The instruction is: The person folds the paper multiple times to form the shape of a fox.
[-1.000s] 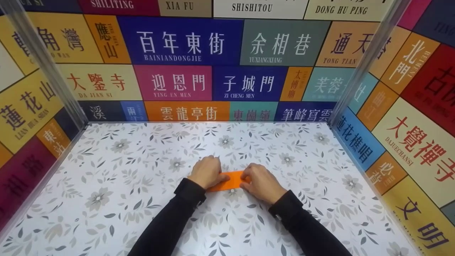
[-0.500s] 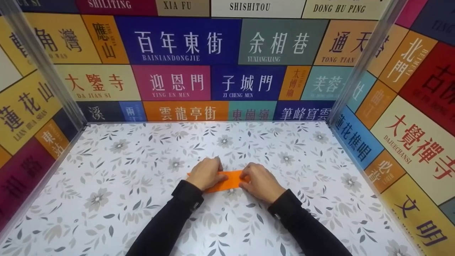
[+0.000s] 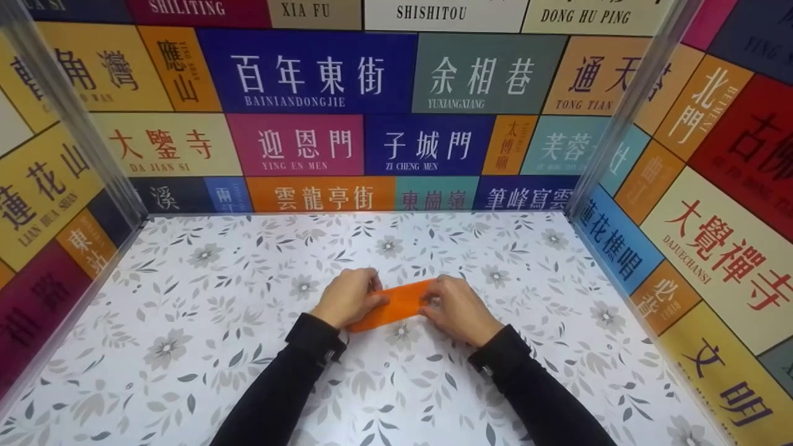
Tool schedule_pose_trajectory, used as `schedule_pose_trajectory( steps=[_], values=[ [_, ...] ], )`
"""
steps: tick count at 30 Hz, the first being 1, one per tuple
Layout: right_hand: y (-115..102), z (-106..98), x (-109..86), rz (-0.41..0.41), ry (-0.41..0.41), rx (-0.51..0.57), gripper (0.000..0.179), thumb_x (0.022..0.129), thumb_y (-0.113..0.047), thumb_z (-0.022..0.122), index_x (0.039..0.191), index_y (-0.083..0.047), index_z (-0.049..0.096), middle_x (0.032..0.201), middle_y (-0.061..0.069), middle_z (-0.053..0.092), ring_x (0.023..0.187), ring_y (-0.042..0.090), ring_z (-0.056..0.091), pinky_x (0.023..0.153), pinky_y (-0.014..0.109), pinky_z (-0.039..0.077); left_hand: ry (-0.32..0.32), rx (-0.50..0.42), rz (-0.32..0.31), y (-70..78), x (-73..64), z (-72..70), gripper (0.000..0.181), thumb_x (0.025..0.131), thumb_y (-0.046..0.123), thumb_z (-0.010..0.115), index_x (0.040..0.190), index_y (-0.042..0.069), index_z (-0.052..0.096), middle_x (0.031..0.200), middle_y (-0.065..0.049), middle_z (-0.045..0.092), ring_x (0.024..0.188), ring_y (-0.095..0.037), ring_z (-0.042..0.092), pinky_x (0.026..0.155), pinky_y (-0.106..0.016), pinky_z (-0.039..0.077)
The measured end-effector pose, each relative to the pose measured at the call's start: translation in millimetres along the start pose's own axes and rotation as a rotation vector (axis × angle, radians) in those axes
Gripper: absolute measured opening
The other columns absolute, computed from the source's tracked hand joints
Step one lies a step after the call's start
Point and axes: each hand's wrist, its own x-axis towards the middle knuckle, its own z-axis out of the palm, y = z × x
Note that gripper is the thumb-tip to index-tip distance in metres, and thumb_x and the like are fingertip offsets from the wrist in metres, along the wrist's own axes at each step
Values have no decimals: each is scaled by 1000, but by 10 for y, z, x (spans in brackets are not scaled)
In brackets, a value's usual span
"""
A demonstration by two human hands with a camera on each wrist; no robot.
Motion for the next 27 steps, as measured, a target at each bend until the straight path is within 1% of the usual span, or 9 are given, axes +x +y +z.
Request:
schedule_pose_trajectory(
  steps=[4, 7, 9, 12, 14, 16, 21, 24, 27],
  values=[
    [47, -66, 20, -13, 47, 23, 13, 97, -9, 94, 108, -3, 91, 104, 14, 84, 101, 33, 81, 93, 52, 69, 28, -28, -4, 8, -1, -79, 21, 99, 25, 95, 97, 15, 77, 87, -1, 75, 77, -16, 64, 74, -35, 55],
    [70, -112, 31, -6, 75, 64, 13, 99, -10, 93, 110, -3, 91, 102, 13, 85, 99, 33, 82, 90, 53, 70, 52, -64, -8, 21, -3, -135, 21, 101, 26, 94, 98, 15, 77, 89, -1, 76, 79, -15, 65, 76, -35, 56],
    [72, -135, 37, 14, 85, 101, 14, 100, -12, 93, 111, -4, 91, 103, 13, 86, 99, 35, 82, 91, 53, 71, 71, -97, -6, 28, -1, -163, 21, 102, 27, 93, 98, 15, 76, 91, -2, 77, 81, -16, 66, 79, -36, 58],
    [60, -159, 46, 60, 92, 151, 14, 101, -16, 92, 111, -6, 91, 105, 10, 88, 98, 30, 83, 92, 52, 71, 97, -166, -8, 44, 0, -186, 22, 103, 28, 92, 99, 15, 75, 93, -3, 78, 83, -16, 68, 83, -37, 59],
    [40, -166, 55, 94, 91, 175, 16, 103, -19, 92, 112, -7, 90, 106, 8, 89, 97, 26, 83, 92, 49, 71, 118, -214, -9, 61, 1, -197, 22, 103, 27, 91, 99, 15, 75, 94, -3, 78, 84, -16, 69, 84, -36, 60],
    [24, -165, 64, 108, 88, 191, 18, 104, -22, 91, 114, -7, 90, 106, 7, 90, 96, 22, 83, 92, 47, 72, 143, -260, -2, 76, -2, -204, 21, 104, 27, 90, 100, 14, 75, 94, -3, 78, 85, -16, 69, 84, -35, 60],
    [-11, -154, 79, 103, 64, 248, 25, 106, -28, 88, 119, -6, 88, 111, 8, 91, 100, 25, 85, 91, 43, 72, 205, -353, 34, 106, -15, -241, 20, 106, 28, 88, 104, 13, 76, 96, -5, 80, 88, -16, 72, 87, -35, 62],
    [-34, -150, 86, 99, 48, 304, 28, 107, -30, 87, 124, -8, 87, 116, 9, 90, 102, 26, 86, 90, 38, 72, 233, -396, 54, 125, -17, -260, 20, 106, 29, 88, 106, 13, 77, 98, -5, 82, 90, -17, 76, 90, -37, 64],
    [-62, -146, 89, 97, 35, 377, 29, 108, -30, 86, 127, -7, 86, 119, 11, 90, 101, 27, 86, 86, 32, 70, 249, -429, 65, 147, -18, -270, 20, 105, 29, 90, 106, 14, 78, 98, -5, 83, 91, -17, 78, 91, -37, 66]
  ],
)
